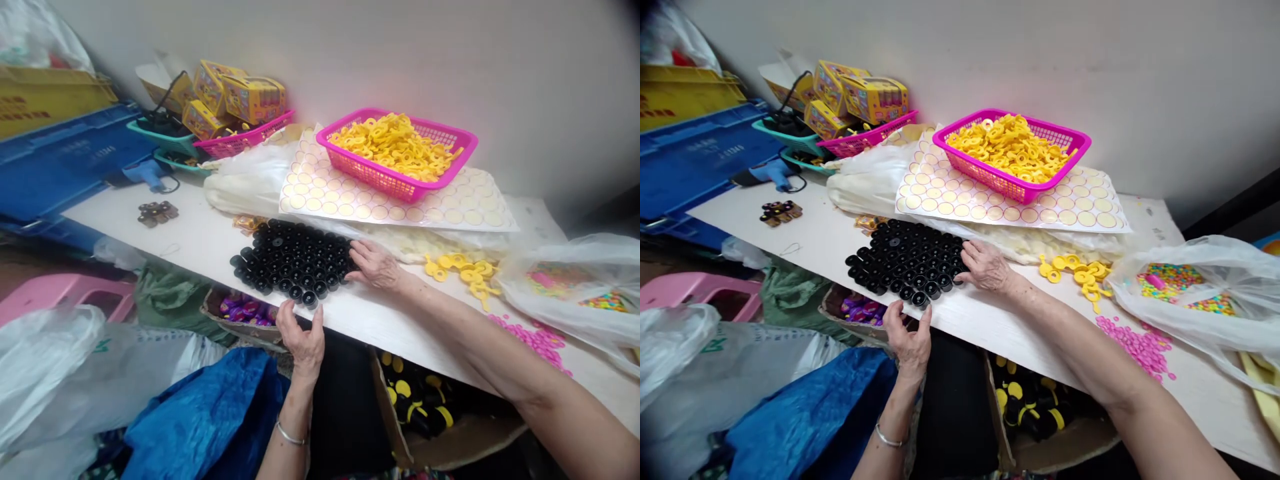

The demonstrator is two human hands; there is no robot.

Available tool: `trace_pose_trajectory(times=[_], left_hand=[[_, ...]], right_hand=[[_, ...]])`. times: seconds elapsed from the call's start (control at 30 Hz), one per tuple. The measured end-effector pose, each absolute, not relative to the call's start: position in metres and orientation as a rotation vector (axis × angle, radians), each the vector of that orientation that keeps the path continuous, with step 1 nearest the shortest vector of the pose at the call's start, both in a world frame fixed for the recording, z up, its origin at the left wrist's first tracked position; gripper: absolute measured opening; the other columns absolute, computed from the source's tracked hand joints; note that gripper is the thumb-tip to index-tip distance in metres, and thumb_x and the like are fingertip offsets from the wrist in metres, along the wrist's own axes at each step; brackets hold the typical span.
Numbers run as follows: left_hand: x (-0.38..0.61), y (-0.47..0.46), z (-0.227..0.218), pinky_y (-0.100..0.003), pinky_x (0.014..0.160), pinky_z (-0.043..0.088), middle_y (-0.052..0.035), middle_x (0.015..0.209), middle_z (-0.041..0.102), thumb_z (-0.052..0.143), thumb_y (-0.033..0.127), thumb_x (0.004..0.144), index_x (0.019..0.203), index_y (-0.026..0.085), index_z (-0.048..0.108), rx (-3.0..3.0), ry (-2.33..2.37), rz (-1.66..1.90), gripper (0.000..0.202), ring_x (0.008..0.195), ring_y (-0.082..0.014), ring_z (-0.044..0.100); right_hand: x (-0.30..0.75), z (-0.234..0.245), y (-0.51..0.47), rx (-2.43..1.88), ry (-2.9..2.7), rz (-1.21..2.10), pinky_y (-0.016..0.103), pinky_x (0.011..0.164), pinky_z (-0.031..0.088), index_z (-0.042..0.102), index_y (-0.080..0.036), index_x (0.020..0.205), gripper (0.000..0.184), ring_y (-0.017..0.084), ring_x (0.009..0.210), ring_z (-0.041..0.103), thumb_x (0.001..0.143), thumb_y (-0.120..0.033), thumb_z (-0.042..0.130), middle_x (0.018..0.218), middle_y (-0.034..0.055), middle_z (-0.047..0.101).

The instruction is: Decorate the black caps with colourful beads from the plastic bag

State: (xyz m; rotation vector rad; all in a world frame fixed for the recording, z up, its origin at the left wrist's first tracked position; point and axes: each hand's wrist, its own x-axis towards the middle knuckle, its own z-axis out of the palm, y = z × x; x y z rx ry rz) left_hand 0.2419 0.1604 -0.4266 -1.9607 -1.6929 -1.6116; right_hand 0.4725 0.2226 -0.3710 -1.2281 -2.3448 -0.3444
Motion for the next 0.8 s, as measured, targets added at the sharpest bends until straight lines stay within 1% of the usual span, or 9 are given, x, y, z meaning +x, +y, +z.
trace_pose_trajectory(times=[0.1,0.23,0.33,0.5,0.67,0.73,0.8], left_hand=[[0.234,0.168,-0.429,-0.044,0.092,0.045,-0.0191,0.114,0.054,0.069,0.034,0.074,0.122,0.010,0.045,-1.984,-1.654,-1.546,0.059,0.111,-0.0280,0.051],[0.234,0.177,-0.428,-0.046,0.094,0.042,-0.0198,0.112,0.055,0.069,0.041,0.073,0.123,0.009,0.044,-2.000,-1.628,-1.441,0.064,0.109,-0.0295,0.052],[0.234,0.183,-0.427,-0.046,0.093,0.042,-0.0205,0.113,0.054,0.069,0.046,0.072,0.122,0.008,0.046,-2.040,-1.646,-1.392,0.067,0.111,-0.0305,0.051],[0.236,0.190,-0.425,-0.045,0.096,0.041,-0.0206,0.114,0.052,0.067,0.052,0.071,0.119,0.006,0.050,-2.182,-1.636,-1.327,0.068,0.112,-0.0309,0.049],[0.247,0.196,-0.422,-0.045,0.095,0.042,-0.0210,0.116,0.050,0.066,0.057,0.069,0.122,0.006,0.049,-2.326,-1.641,-1.286,0.075,0.112,-0.0322,0.048],[0.252,0.196,-0.422,-0.045,0.093,0.043,-0.0202,0.116,0.049,0.065,0.058,0.070,0.123,0.007,0.049,-2.368,-1.664,-1.260,0.075,0.111,-0.0322,0.048],[0.256,0.193,-0.423,-0.045,0.092,0.044,-0.0195,0.118,0.048,0.064,0.057,0.071,0.124,0.009,0.050,-2.379,-1.692,-1.250,0.073,0.111,-0.0319,0.048]], right_hand=[[0.468,-0.378,0.226,-1.232,-2.325,-0.275,0.045,0.089,0.045,0.059,-0.008,0.103,0.062,0.033,0.109,0.048,0.087,-0.064,0.038,0.117,0.0223,0.054],[0.472,-0.373,0.233,-1.248,-2.353,-0.163,0.045,0.087,0.046,0.056,-0.007,0.109,0.069,0.032,0.111,0.048,0.082,-0.069,0.041,0.119,0.0239,0.052],[0.474,-0.359,0.237,-1.268,-2.415,-0.110,0.045,0.090,0.044,0.053,-0.006,0.114,0.076,0.031,0.110,0.048,0.079,-0.073,0.042,0.120,0.0225,0.051],[0.465,-0.343,0.250,-1.255,-2.546,-0.082,0.044,0.097,0.039,0.050,-0.009,0.123,0.081,0.031,0.119,0.043,0.078,-0.075,0.040,0.132,0.0209,0.044],[0.458,-0.355,0.265,-1.381,-2.546,-0.019,0.043,0.101,0.035,0.048,-0.008,0.129,0.088,0.034,0.126,0.038,0.076,-0.078,0.038,0.136,0.0211,0.042],[0.458,-0.361,0.267,-1.411,-2.525,0.023,0.044,0.102,0.033,0.047,-0.009,0.130,0.088,0.035,0.127,0.035,0.076,-0.079,0.038,0.138,0.0206,0.041],[0.458,-0.362,0.265,-1.408,-2.510,0.057,0.044,0.100,0.035,0.048,-0.010,0.130,0.087,0.035,0.126,0.036,0.077,-0.078,0.038,0.138,0.0203,0.042]])
